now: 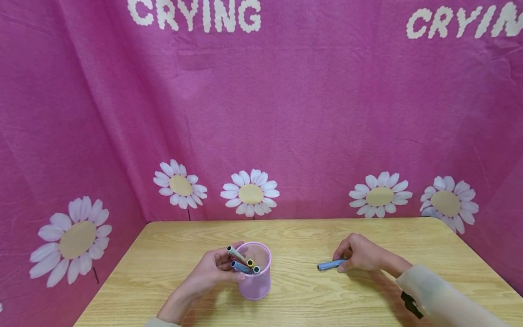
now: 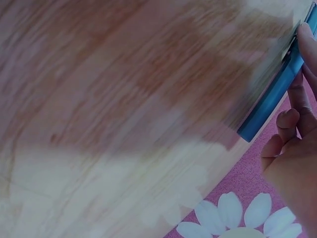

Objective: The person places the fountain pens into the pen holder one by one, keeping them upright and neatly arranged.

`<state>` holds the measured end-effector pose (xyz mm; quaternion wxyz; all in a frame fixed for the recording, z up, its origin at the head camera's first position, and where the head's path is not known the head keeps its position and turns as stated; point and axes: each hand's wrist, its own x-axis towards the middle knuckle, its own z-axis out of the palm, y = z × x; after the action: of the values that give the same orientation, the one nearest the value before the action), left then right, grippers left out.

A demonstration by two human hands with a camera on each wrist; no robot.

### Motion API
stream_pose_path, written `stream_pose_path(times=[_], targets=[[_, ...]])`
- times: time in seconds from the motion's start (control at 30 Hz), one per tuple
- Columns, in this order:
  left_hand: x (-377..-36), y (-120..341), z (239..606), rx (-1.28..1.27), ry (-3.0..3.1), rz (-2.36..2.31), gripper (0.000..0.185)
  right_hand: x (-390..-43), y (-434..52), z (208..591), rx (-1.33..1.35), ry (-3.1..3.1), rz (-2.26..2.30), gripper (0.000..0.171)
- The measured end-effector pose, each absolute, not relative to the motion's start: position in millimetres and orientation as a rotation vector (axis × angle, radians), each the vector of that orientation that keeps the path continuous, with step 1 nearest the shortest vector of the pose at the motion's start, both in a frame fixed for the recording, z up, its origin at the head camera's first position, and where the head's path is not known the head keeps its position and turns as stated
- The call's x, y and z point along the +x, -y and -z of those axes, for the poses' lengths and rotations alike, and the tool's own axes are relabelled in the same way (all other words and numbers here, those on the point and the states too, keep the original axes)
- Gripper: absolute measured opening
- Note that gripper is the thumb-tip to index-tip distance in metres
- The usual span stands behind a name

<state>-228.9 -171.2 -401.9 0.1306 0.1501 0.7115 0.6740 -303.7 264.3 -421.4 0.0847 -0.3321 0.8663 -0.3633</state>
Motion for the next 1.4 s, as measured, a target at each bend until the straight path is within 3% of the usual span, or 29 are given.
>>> stream_pose_path(times=[0.6,1.4], targets=[[-227,174,404,0.499,-2.051,-1.967,0.078,-296,-256,410,-0.961,-2.629,1.088,0.010],[-229,172,402,0.432,-2.069,-1.950,0.067,-281,-242,391,-0.968,-2.656,1.224,0.011]])
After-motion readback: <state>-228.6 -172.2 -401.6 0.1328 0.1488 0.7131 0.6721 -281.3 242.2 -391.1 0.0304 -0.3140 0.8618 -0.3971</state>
